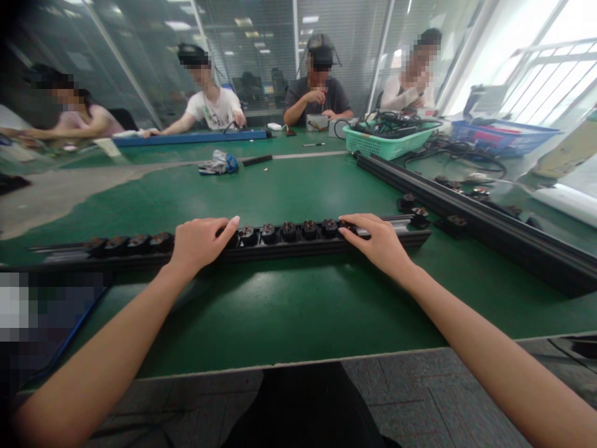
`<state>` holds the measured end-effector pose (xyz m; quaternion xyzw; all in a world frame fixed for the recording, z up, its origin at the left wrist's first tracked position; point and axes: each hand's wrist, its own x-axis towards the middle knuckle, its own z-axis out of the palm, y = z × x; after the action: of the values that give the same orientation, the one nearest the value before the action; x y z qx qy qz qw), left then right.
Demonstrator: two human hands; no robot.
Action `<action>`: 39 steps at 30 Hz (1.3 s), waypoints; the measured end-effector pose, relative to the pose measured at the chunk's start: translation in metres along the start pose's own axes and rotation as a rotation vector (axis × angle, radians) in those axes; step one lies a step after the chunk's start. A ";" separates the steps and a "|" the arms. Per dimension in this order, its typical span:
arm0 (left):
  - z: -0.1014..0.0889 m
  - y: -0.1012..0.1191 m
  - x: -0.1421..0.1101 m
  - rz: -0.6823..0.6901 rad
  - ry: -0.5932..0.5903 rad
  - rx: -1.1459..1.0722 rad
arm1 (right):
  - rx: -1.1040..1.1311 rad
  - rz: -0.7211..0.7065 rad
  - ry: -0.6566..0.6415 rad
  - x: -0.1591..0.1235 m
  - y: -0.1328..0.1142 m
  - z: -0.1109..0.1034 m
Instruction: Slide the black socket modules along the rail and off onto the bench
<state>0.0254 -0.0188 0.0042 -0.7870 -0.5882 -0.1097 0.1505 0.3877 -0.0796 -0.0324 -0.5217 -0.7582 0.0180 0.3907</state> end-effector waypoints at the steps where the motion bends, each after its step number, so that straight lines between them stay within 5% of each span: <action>1: 0.000 0.000 0.000 0.001 0.000 0.004 | 0.002 0.000 0.005 0.000 -0.001 0.001; 39: 0.000 0.001 0.000 -0.013 0.003 0.005 | -0.006 0.032 0.091 -0.001 -0.002 0.007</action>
<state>0.0268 -0.0188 0.0039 -0.7825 -0.5935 -0.1105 0.1526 0.3819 -0.0781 -0.0369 -0.5352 -0.7313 -0.0015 0.4229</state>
